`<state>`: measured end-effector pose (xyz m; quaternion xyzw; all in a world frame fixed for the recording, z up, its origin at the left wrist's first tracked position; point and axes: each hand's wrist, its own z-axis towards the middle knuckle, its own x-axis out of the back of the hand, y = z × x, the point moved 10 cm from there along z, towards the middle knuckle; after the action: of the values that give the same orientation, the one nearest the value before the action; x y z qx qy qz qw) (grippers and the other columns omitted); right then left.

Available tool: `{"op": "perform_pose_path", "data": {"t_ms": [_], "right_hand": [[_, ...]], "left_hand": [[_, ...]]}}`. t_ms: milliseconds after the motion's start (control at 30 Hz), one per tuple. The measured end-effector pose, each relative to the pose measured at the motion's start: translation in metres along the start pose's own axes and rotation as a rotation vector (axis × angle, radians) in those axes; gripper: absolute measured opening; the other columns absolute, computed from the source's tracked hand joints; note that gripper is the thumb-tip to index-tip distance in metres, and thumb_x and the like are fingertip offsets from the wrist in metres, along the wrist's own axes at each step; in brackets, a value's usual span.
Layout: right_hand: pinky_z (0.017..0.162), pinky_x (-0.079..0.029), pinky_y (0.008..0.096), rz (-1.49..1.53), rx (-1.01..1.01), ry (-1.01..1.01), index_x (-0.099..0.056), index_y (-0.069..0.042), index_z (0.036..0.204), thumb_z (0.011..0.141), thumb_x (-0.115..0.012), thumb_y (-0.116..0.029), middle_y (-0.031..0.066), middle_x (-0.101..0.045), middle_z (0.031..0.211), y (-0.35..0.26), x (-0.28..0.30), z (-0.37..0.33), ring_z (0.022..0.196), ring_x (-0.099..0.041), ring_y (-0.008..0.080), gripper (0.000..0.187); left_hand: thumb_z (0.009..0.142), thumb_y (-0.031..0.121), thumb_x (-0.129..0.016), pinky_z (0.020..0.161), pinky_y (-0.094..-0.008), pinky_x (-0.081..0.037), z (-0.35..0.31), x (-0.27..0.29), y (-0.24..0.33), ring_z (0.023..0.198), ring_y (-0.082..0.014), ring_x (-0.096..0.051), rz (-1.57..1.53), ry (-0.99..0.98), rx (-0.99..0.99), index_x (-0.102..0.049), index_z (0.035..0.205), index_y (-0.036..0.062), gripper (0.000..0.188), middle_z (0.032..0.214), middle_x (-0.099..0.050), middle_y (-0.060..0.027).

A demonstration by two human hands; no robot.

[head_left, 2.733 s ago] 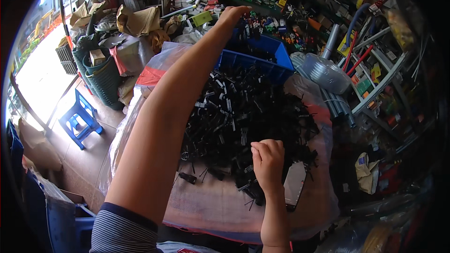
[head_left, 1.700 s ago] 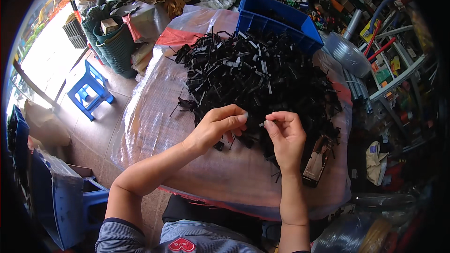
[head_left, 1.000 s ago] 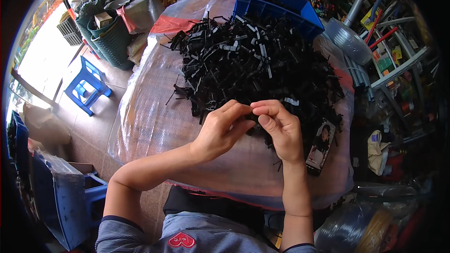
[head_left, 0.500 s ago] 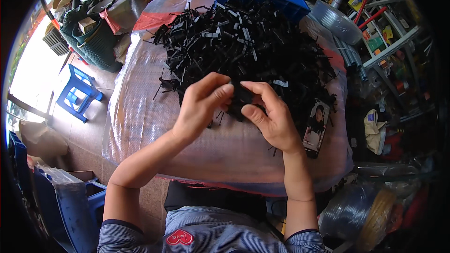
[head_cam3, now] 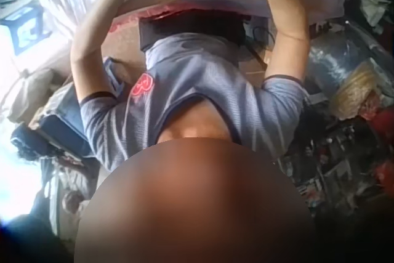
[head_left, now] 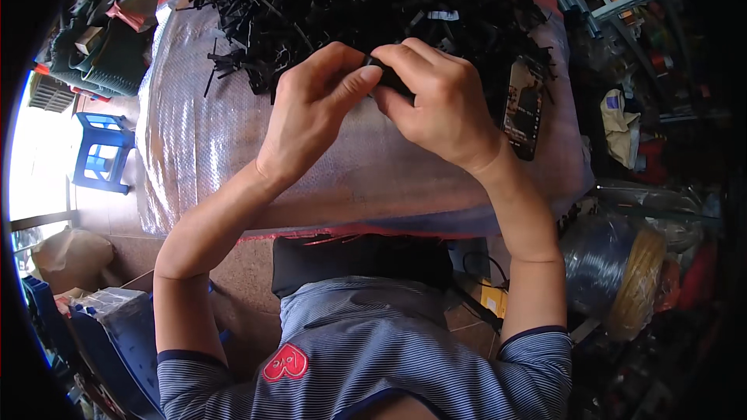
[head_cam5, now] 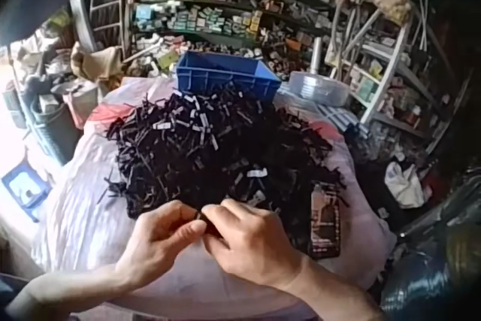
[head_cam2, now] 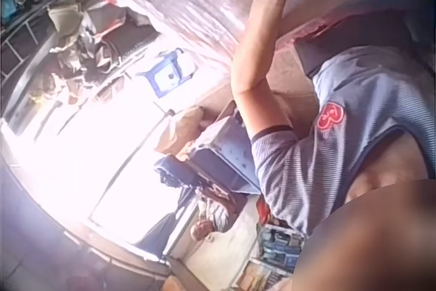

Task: The person is untangling and assembling bundles of black wire harnesses with plastic connectors.

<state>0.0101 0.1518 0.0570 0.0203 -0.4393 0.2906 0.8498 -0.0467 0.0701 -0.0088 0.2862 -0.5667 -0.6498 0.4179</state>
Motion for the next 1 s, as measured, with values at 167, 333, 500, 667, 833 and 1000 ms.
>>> {"op": "perform_pose_path", "data": {"t_ms": [167,333,500,667,833,1000], "right_hand": [[0.056,-0.049,0.0307,0.180,-0.139,-0.096,-0.060,0.002,0.090,0.068,-0.073,-0.006,0.0135,-0.062,0.080,0.007,0.004,-0.005,0.068,-0.063,0.0290,0.027],[0.051,-0.048,0.0343,0.148,-0.136,-0.063,-0.059,-0.001,0.086,0.066,-0.072,-0.005,0.0121,-0.060,0.075,0.001,0.003,-0.011,0.063,-0.061,0.0305,0.024],[0.047,-0.045,0.0332,0.115,-0.075,0.038,-0.056,-0.002,0.083,0.062,-0.070,-0.001,0.0093,-0.056,0.068,-0.004,0.001,-0.011,0.058,-0.058,0.0275,0.025],[0.063,-0.052,0.0317,-0.070,-0.185,-0.079,-0.058,0.000,0.095,0.065,-0.073,-0.010,0.0123,-0.059,0.092,-0.016,0.008,-0.015,0.077,-0.060,0.0268,0.036],[0.058,-0.053,0.0360,0.084,0.055,-0.884,-0.054,-0.001,0.088,0.075,-0.061,-0.015,0.0096,-0.056,0.082,-0.100,-0.040,-0.149,0.070,-0.062,0.0245,0.020],[0.049,-0.051,0.0414,0.013,-0.005,-1.089,-0.051,-0.003,0.082,0.075,-0.055,-0.010,0.0144,-0.056,0.078,-0.078,-0.128,-0.291,0.060,-0.062,0.0286,0.010]], "left_hand": [[0.082,0.020,-0.066,0.054,-0.0250,-0.040,-0.005,-0.005,0.009,0.060,-0.0106,-0.048,0.045,-0.032,-0.072,-0.058,0.084,-0.0020,0.023,0.067,-0.052,-0.0064],[0.081,0.016,-0.066,0.059,-0.0277,-0.044,-0.011,-0.009,0.007,0.063,-0.0156,-0.053,0.061,-0.086,-0.062,-0.058,0.084,-0.0026,0.020,0.076,-0.055,-0.0093],[0.078,0.012,-0.068,0.060,-0.0289,-0.046,-0.012,-0.006,0.025,0.065,-0.0182,-0.057,0.148,-0.060,-0.190,-0.058,0.085,-0.0036,0.020,0.077,-0.055,-0.0112],[0.081,0.014,-0.067,0.060,-0.0264,-0.046,-0.010,0.000,0.006,0.066,-0.0127,-0.054,0.003,-0.060,-0.036,-0.058,0.087,-0.0015,0.019,0.079,-0.057,-0.0079],[0.082,0.007,-0.053,0.070,-0.0279,-0.048,0.020,0.028,-0.006,0.077,-0.0161,-0.060,-0.658,0.052,0.154,-0.046,0.081,0.0079,0.007,0.084,-0.064,-0.0102],[0.081,0.009,-0.050,0.064,-0.0280,-0.047,0.012,0.015,-0.027,0.072,-0.0174,-0.058,-0.798,0.007,0.385,-0.049,0.091,0.0092,0.010,0.079,-0.060,-0.0077]]}}
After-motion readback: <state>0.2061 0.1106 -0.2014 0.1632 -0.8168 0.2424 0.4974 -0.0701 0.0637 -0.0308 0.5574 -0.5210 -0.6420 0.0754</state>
